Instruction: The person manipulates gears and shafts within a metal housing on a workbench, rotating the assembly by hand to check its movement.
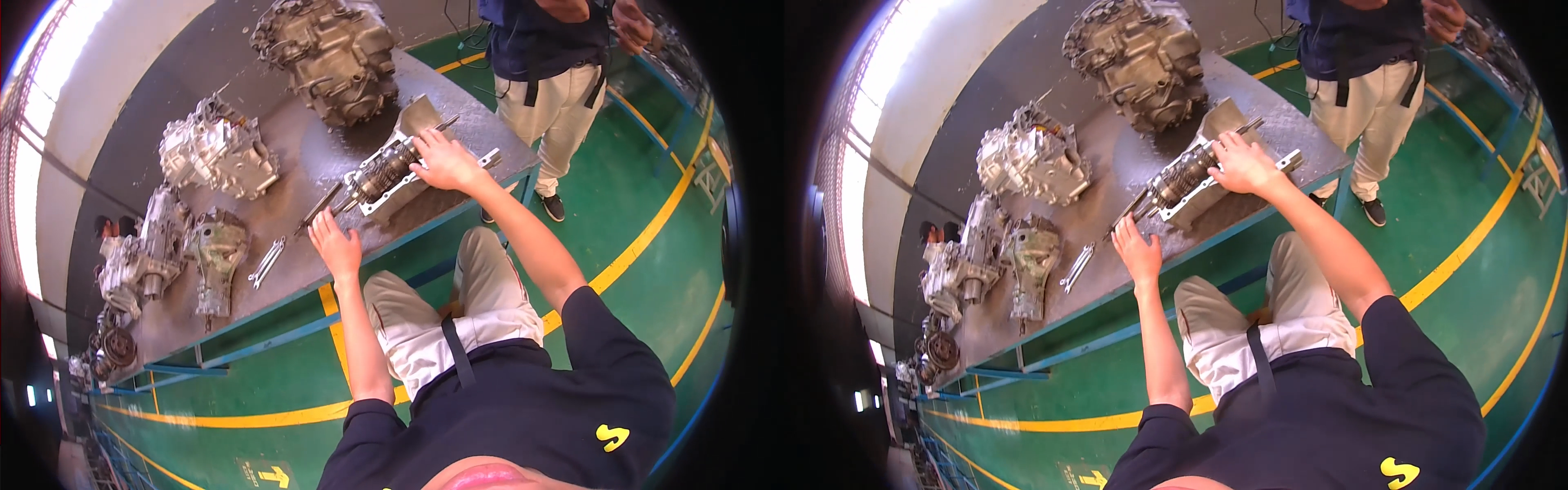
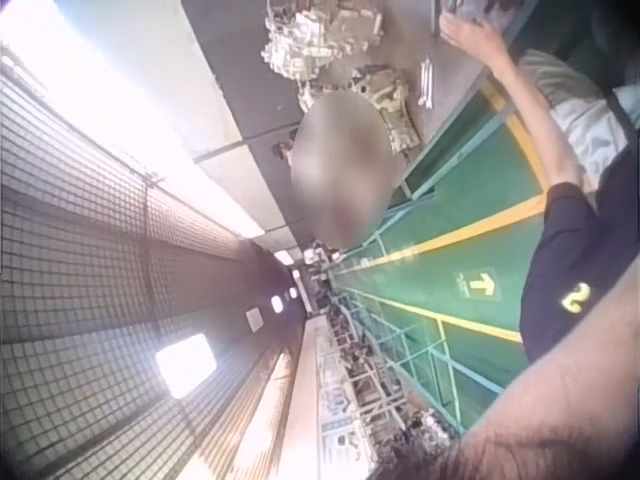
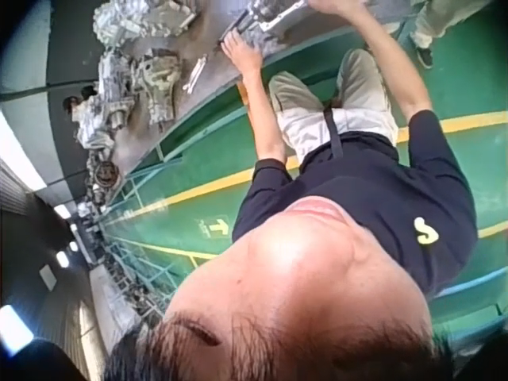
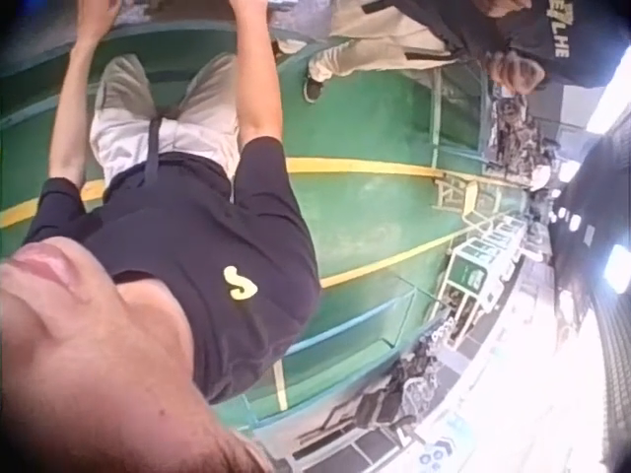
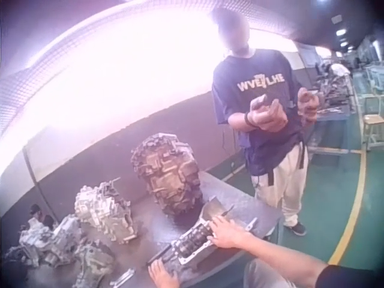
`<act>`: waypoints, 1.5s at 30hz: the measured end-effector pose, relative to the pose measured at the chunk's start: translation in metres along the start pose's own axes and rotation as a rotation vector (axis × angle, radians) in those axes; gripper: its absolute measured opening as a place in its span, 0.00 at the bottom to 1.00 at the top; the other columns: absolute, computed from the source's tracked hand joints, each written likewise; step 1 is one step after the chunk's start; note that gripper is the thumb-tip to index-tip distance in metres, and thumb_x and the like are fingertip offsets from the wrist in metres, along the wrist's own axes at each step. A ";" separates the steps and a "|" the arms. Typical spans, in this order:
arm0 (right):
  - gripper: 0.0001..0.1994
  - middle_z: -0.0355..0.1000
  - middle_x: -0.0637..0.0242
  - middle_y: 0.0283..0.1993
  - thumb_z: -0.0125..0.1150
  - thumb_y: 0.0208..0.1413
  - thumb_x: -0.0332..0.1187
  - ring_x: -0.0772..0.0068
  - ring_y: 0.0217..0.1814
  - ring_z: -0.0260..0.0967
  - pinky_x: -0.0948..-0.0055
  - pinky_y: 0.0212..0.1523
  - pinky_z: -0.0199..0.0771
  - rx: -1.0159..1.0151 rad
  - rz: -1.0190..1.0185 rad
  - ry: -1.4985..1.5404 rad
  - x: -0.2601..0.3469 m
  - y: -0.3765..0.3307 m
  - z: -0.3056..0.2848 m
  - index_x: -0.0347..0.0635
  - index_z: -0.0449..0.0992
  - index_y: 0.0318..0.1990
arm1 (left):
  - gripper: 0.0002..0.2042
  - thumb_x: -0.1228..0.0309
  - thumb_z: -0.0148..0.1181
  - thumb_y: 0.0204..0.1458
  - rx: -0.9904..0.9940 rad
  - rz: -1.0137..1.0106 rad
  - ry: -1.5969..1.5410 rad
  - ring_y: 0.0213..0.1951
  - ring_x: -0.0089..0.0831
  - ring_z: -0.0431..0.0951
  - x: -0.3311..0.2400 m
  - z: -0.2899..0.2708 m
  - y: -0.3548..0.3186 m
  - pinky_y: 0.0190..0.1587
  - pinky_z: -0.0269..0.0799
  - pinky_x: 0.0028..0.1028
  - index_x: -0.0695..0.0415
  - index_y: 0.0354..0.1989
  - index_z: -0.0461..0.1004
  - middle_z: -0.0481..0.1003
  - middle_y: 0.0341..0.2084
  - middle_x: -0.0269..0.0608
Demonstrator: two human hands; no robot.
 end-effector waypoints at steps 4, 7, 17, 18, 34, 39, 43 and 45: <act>0.31 0.59 0.51 0.66 0.55 0.63 0.51 0.49 0.74 0.53 0.44 0.63 0.66 -0.004 -0.052 -0.019 0.004 0.010 0.004 0.38 0.63 0.65 | 0.36 0.70 0.64 0.45 -0.012 -0.035 -0.010 0.69 0.48 0.59 0.010 0.006 0.002 0.75 0.44 0.47 0.62 0.66 0.61 0.64 0.63 0.53; 0.29 0.62 0.51 0.62 0.58 0.61 0.50 0.47 0.70 0.57 0.49 0.59 0.71 -0.131 -0.132 -0.031 0.005 0.009 0.001 0.37 0.65 0.62 | 0.36 0.69 0.64 0.46 -0.053 0.002 0.024 0.69 0.48 0.59 0.010 0.001 0.003 0.75 0.44 0.46 0.62 0.67 0.61 0.65 0.63 0.53; 0.30 0.65 0.53 0.62 0.59 0.61 0.48 0.51 0.67 0.60 0.54 0.63 0.65 -0.134 -0.125 -0.083 0.015 0.008 -0.011 0.36 0.65 0.64 | 0.34 0.72 0.62 0.46 -0.073 -0.058 -0.041 0.69 0.47 0.59 0.004 -0.002 0.003 0.75 0.43 0.46 0.60 0.66 0.62 0.65 0.63 0.51; 0.30 0.65 0.53 0.60 0.60 0.61 0.48 0.50 0.66 0.61 0.54 0.64 0.63 -0.106 -0.119 -0.113 0.016 0.008 -0.013 0.36 0.65 0.64 | 0.34 0.73 0.61 0.46 -0.074 -0.059 -0.047 0.69 0.47 0.59 0.002 -0.004 0.003 0.75 0.43 0.46 0.59 0.66 0.62 0.65 0.63 0.51; 0.34 0.70 0.51 0.56 0.57 0.60 0.60 0.50 0.66 0.62 0.39 0.69 0.52 -0.117 0.032 -0.103 0.021 0.026 -0.006 0.31 0.72 0.55 | 0.34 0.75 0.60 0.45 -0.142 -0.051 -0.007 0.68 0.47 0.60 0.002 0.005 0.002 0.74 0.45 0.49 0.59 0.65 0.62 0.66 0.61 0.49; 0.32 0.69 0.51 0.58 0.55 0.61 0.57 0.51 0.66 0.62 0.39 0.70 0.52 -0.127 0.029 -0.188 0.027 0.024 -0.005 0.32 0.71 0.57 | 0.34 0.75 0.60 0.44 -0.140 -0.055 0.011 0.67 0.48 0.61 0.003 0.007 0.001 0.73 0.46 0.51 0.60 0.65 0.62 0.66 0.61 0.50; 0.30 0.70 0.52 0.56 0.58 0.60 0.54 0.52 0.65 0.62 0.33 0.70 0.49 -0.250 -0.023 -0.083 0.021 0.018 -0.005 0.32 0.72 0.53 | 0.34 0.76 0.59 0.44 -0.164 -0.054 0.012 0.68 0.48 0.61 0.002 0.006 0.000 0.73 0.45 0.51 0.59 0.65 0.62 0.66 0.61 0.50; 0.29 0.68 0.53 0.58 0.61 0.59 0.51 0.52 0.67 0.61 0.33 0.71 0.47 -0.234 -0.043 -0.018 0.017 0.018 -0.003 0.32 0.70 0.55 | 0.34 0.76 0.59 0.44 -0.172 -0.053 0.008 0.68 0.48 0.60 0.001 0.008 0.000 0.74 0.45 0.51 0.59 0.66 0.62 0.66 0.61 0.49</act>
Point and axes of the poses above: each hand's wrist, its own y-axis towards the middle knuckle, its own z-axis out of the palm, x = y × z, the point moved 8 cm from there along y, towards the middle knuckle
